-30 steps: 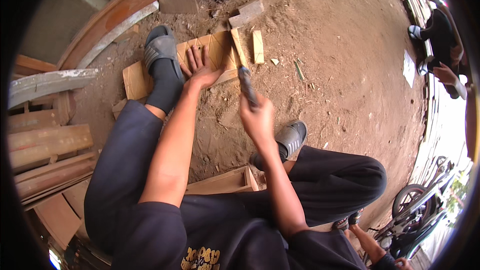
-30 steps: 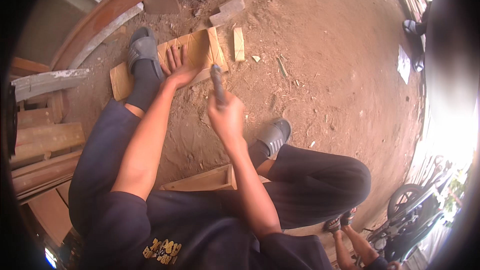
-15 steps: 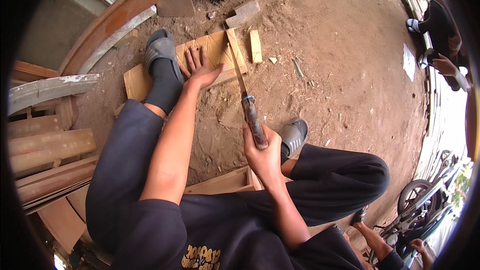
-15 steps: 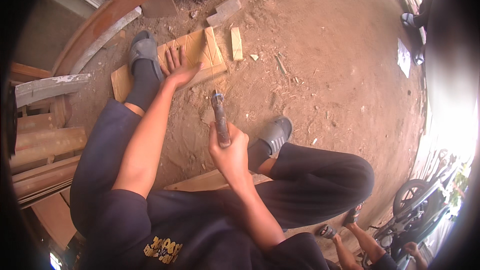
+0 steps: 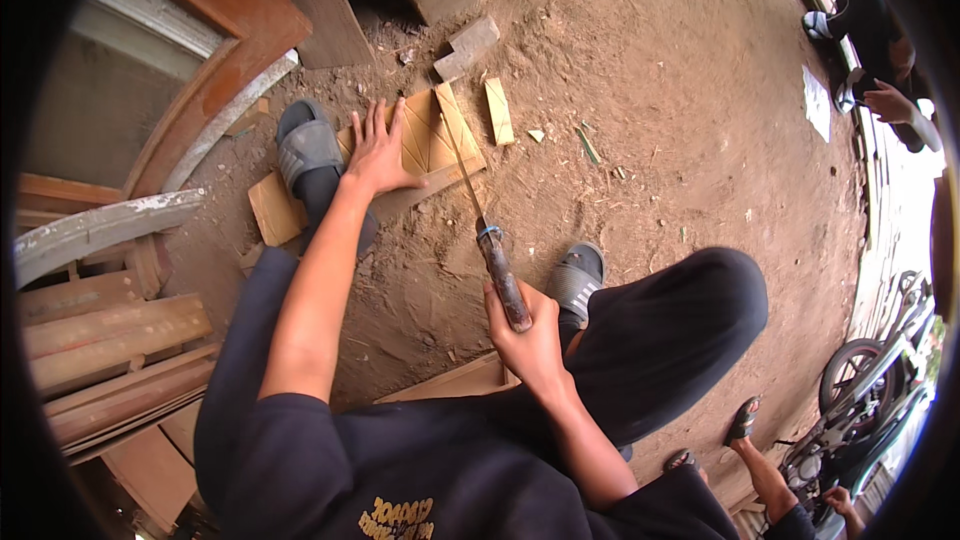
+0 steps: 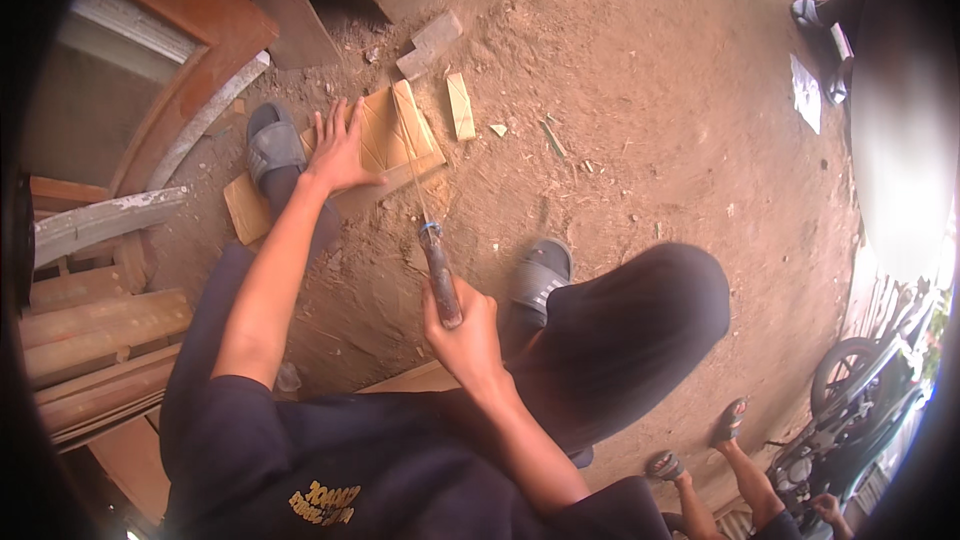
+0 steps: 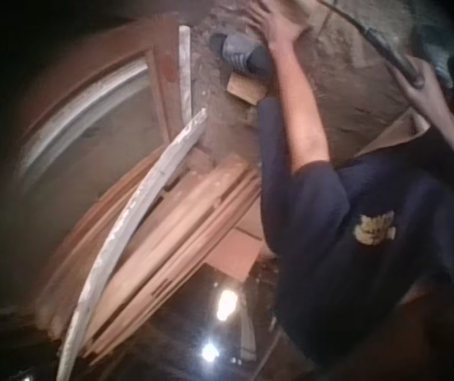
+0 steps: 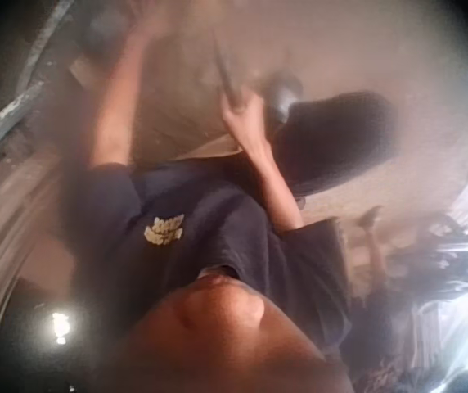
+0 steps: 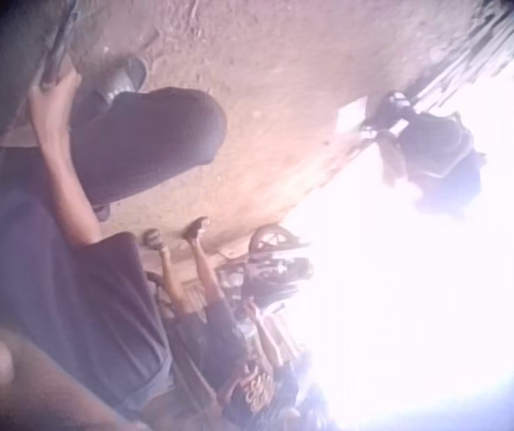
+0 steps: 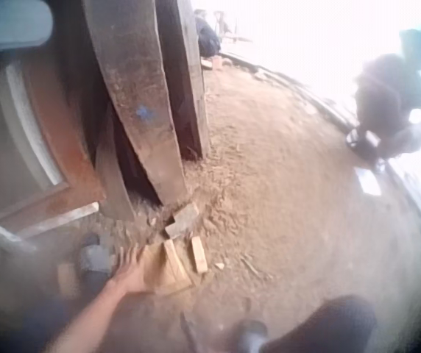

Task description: The person sits on the ground and uses a hand saw to cut a small wooden plank into several smaller pieces. They hold the wood steady with their left hand and foot while sawing with their right hand.

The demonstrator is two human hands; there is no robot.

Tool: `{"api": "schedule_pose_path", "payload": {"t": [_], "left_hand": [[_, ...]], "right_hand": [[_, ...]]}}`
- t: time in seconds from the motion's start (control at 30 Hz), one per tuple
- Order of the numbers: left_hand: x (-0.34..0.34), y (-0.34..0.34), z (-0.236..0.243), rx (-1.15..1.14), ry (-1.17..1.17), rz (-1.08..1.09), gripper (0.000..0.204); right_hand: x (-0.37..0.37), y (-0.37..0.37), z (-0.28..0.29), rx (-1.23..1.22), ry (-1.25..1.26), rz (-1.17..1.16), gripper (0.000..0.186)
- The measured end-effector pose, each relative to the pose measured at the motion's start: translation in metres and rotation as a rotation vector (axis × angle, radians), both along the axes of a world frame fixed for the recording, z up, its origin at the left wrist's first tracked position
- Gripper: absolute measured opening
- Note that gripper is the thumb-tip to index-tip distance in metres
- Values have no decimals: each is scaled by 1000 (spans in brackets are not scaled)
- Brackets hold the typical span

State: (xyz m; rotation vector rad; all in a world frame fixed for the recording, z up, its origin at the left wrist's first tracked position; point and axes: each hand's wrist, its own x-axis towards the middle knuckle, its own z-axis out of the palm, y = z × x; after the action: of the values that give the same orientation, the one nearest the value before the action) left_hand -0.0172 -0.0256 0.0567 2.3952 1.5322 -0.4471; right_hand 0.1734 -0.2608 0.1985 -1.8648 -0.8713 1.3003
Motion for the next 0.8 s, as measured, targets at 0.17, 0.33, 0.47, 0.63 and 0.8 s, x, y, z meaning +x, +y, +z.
{"api": "schedule_pose_path", "payload": {"t": [0.17,0.33,0.47,0.63,0.8], "left_hand": [[0,-3,-5,61,-82,-26,142],[5,1,2,27,-14,-51,142],[21,2,-12,49,-60,-104,144],[41,-18,-13,54,-27,-136,145],[43,-21,-10,27,-4,-107,145]], "right_hand": [[3,1,3,-26,23,11,24],[12,-1,0,-24,69,3,23],[14,-14,-1,44,96,-93,22],[36,-35,-2,14,33,-49,26],[38,-32,15,13,31,-63,28]]}}
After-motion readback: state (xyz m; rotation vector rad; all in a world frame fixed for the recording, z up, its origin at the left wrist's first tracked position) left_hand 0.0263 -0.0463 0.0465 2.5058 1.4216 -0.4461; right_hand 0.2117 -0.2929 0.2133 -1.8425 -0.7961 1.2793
